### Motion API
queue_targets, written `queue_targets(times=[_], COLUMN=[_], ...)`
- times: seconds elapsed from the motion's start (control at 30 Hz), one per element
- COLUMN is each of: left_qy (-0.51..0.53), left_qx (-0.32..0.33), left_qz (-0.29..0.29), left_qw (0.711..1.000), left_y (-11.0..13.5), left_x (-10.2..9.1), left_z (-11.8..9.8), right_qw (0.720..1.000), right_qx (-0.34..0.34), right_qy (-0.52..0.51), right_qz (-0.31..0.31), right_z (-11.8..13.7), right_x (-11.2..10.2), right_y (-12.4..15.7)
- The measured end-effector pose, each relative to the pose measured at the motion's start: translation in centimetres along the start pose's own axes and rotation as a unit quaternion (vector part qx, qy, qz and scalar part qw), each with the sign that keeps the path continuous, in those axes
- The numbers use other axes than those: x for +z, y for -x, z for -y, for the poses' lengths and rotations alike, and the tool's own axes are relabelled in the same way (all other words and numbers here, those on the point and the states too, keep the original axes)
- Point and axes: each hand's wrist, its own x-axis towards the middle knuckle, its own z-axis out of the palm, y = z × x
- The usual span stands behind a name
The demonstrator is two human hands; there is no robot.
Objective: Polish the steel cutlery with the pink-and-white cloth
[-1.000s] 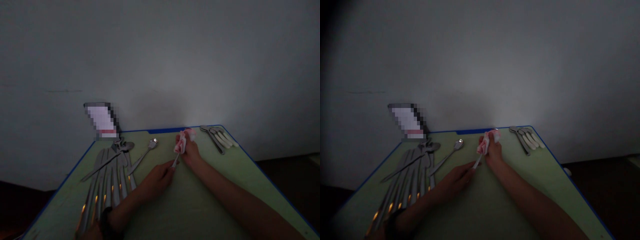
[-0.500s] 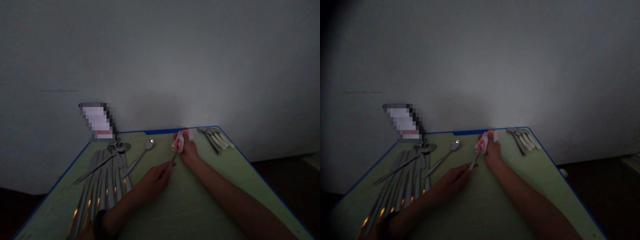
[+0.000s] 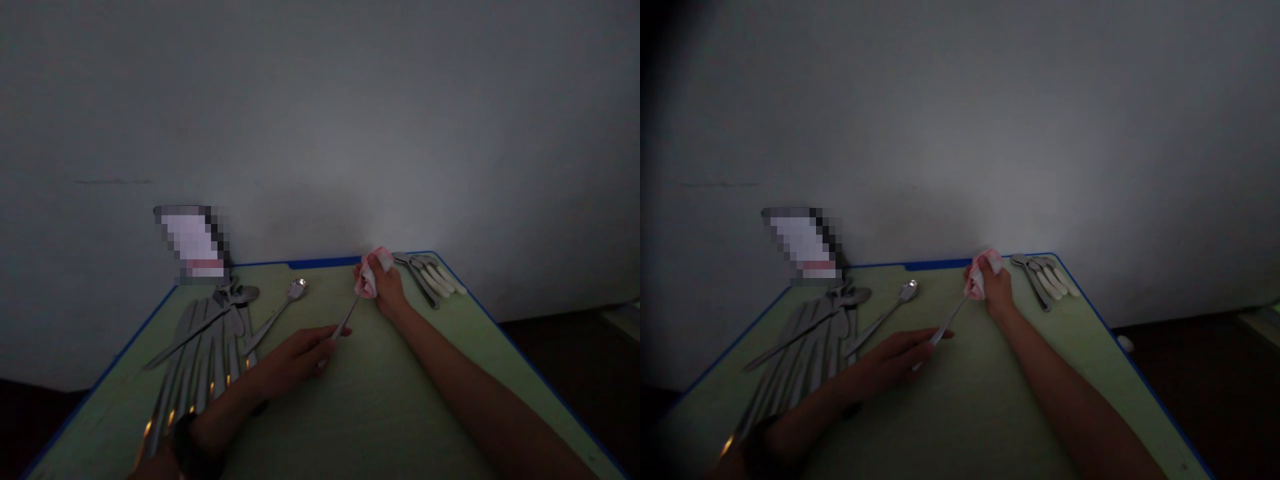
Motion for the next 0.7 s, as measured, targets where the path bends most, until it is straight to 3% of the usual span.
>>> queue_targets(times=[0.17, 0.5, 0.7], left_qy=[0.011, 0.046, 0.0], left_qx=[0.019, 0.023, 0.031], left_qz=[-0.003, -0.006, -0.007], left_qw=[1.0, 0.999, 1.0], left_y=[-0.1, -0.5, -0.6], left_x=[0.1, -0.1, 0.0], left_z=[0.3, 1.3, 0.5], right_qw=[0.997, 0.996, 0.991], right_qx=[0.051, 0.001, 0.036], right_qy=[-0.06, -0.057, -0.104], right_qz=[-0.023, -0.07, -0.075], right_z=[-0.1, -0.4, -0.7], right_x=[0.7, 1.9, 2.8], right_y=[0.5, 2.0, 2.8])
